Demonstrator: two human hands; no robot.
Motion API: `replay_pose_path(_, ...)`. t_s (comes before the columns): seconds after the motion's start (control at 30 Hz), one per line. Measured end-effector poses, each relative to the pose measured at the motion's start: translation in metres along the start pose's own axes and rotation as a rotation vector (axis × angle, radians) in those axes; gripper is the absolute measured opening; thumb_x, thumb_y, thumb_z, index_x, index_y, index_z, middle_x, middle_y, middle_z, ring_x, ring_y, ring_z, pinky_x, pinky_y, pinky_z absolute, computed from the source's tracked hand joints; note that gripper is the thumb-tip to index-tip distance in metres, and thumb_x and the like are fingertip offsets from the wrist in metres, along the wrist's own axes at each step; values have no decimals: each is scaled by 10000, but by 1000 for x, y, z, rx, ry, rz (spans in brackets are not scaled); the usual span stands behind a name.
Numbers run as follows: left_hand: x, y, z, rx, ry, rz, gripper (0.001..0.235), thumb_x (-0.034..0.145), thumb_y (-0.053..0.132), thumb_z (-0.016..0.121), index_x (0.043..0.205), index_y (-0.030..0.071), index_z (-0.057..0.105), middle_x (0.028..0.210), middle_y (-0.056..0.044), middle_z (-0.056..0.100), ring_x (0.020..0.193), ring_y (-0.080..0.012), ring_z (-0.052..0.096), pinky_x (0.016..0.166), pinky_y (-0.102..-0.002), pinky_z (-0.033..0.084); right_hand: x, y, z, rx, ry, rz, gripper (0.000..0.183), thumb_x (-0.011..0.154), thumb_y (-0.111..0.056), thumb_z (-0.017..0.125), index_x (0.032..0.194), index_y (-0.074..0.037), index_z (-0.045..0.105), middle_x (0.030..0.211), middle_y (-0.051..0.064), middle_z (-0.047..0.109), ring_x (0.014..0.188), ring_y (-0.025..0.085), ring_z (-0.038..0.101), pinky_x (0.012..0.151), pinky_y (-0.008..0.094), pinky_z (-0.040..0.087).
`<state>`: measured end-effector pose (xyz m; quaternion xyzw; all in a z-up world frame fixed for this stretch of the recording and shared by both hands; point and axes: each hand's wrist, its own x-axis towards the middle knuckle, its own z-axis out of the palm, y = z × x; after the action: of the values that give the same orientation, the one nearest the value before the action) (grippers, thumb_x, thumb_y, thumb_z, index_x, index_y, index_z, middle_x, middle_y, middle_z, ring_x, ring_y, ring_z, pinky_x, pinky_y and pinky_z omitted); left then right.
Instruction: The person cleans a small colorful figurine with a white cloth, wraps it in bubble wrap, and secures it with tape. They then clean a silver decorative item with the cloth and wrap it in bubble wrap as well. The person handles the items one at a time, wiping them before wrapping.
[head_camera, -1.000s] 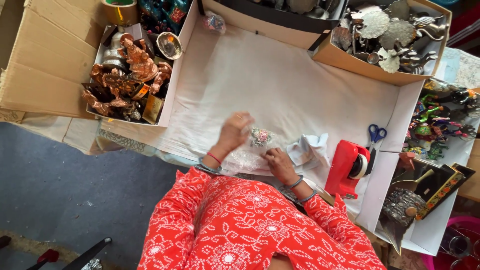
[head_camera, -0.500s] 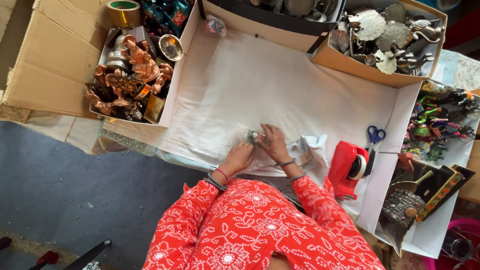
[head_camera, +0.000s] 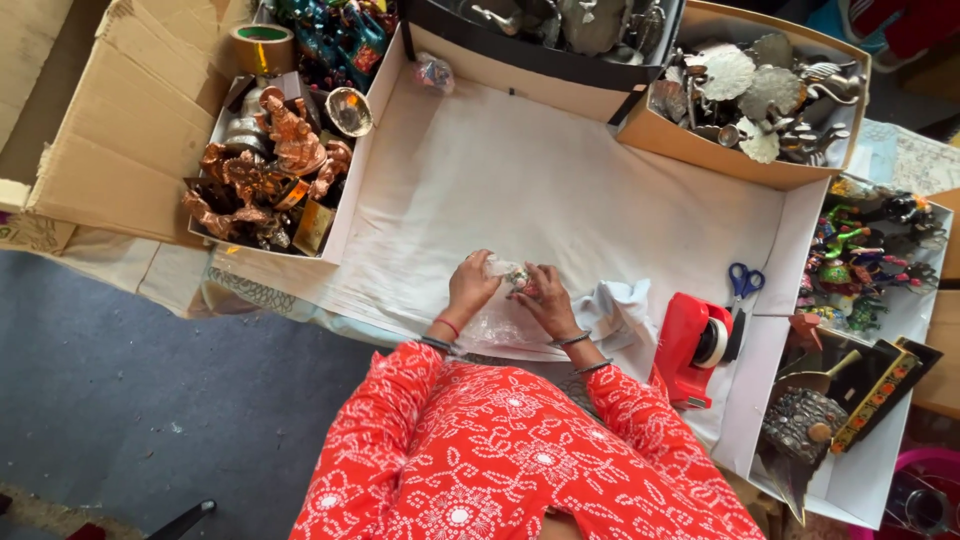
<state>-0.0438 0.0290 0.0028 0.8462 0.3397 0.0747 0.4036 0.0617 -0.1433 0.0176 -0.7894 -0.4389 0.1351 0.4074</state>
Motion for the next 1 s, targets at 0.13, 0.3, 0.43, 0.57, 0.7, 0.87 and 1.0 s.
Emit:
replay_pose_path(0.13,-35,22,12,172,156,310,259,825,99,686,1072,175,711,1179,-24,694,1141,-268,658,953,-374,568,3,17,-6,32,104,6,647,809,-184,853,1386,-61,586,1200,180,582,1068,352,643,899,409,546)
replay_pose_path(0.3,-50,39,0,367,119,679,436,798,67,691,1230,128,709,1319,-77,618,1223,-261,569,996,-425,457,7,9,-27,245,86,185,565,835,-91,779,1380,-79,629,1202,132,613,1045,241,659,886,352,564)
replay_pose_path(0.43,-62,56,-9,276,-3,657,544,754,217,742,1267,60,653,1357,-133,561,1291,-303,495,1089,-505,354,3,42,-15,409,80,231,535,858,-109,793,1365,-70,627,1251,88,621,1083,168,647,909,315,556)
replay_pose_path(0.57,-68,75,-12,356,12,652,649,765,282,771,1340,25,617,1373,-166,551,1290,-326,483,1062,-532,325,0,61,1,818,57,418,472,987,-211,671,1427,-46,624,1260,49,692,1121,109,624,955,228,520)
replay_pose_path(0.7,-51,46,6,30,-203,569,455,839,302,768,1263,141,739,1364,-163,623,1248,-325,576,1055,-452,460,2,40,-13,682,35,417,525,931,-239,762,1383,-22,605,1112,43,712,997,98,646,861,234,542)
replay_pose_path(0.87,11,26,-28,-509,-72,77,411,981,417,660,1275,142,746,1300,-124,773,1239,-242,733,1081,-362,571,2,27,-35,677,-5,421,519,939,-238,756,1386,-17,611,1096,12,701,977,78,628,849,222,527)
replay_pose_path(1.0,33,29,-56,-369,-367,51,589,947,393,711,1433,85,584,1475,-145,565,1377,-254,520,1090,-385,446,11,-4,-56,683,-73,296,514,968,-237,738,1410,-12,604,1126,-8,678,1008,56,597,868,207,512)
